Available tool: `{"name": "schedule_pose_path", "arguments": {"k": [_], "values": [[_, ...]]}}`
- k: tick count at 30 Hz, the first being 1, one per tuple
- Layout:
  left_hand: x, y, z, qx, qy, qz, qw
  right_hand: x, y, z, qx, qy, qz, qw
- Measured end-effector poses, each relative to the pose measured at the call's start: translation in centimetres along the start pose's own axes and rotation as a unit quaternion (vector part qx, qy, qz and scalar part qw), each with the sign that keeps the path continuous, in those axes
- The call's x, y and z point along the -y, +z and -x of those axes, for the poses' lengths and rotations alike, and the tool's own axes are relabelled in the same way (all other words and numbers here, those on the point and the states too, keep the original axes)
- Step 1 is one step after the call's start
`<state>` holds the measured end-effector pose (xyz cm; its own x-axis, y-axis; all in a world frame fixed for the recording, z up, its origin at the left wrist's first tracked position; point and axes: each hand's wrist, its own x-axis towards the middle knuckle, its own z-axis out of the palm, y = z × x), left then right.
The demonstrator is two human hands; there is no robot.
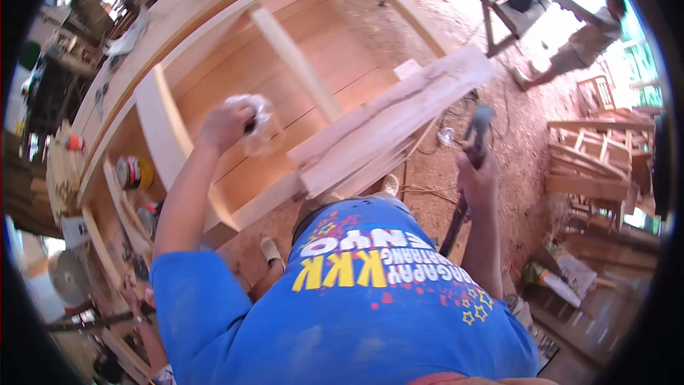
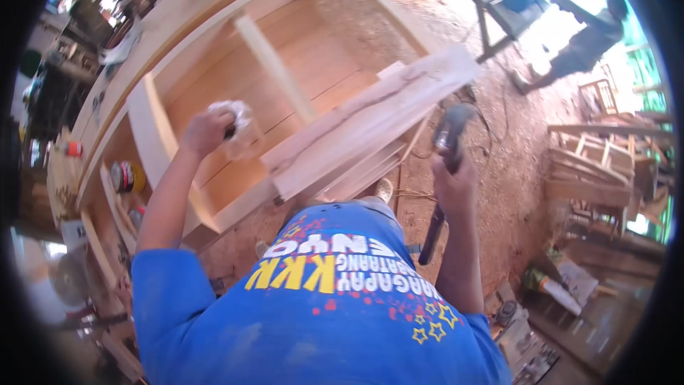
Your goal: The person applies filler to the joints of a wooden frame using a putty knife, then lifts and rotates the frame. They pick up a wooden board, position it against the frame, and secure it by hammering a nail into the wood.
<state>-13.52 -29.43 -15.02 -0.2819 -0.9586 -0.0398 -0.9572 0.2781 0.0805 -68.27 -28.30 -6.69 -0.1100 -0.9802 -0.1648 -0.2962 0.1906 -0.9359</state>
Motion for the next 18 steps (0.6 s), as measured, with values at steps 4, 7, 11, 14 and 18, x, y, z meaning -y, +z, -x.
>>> {"name": "schedule_pose_path", "arguments": {"k": [4, 7, 11, 14, 18], "values": [[-2.6, -1.3, 0.2, -0.038, -0.012, 0.002, 0.999, 0.9, -0.4, -2.6, 0.051, 0.003, 0.059, 0.997], [-2.8, -1.1, -0.1, -0.135, -0.048, 0.009, 0.99, 1.5, -0.1, -2.9, 0.072, 0.003, 0.029, 0.997], [-4.3, -2.0, -0.6, -0.267, -0.195, 0.192, 0.924, 0.6, -0.9, -3.3, 0.091, 0.017, 0.064, 0.994], [-9.0, -4.0, -2.0, -0.298, -0.233, 0.359, 0.854, -0.5, -2.0, -4.4, 0.057, 0.004, 0.136, 0.989], [-16.6, -3.5, -2.5, -0.23, -0.245, 0.336, 0.88, -0.3, -4.5, -11.5, -0.032, -0.113, 0.282, 0.952]]}}
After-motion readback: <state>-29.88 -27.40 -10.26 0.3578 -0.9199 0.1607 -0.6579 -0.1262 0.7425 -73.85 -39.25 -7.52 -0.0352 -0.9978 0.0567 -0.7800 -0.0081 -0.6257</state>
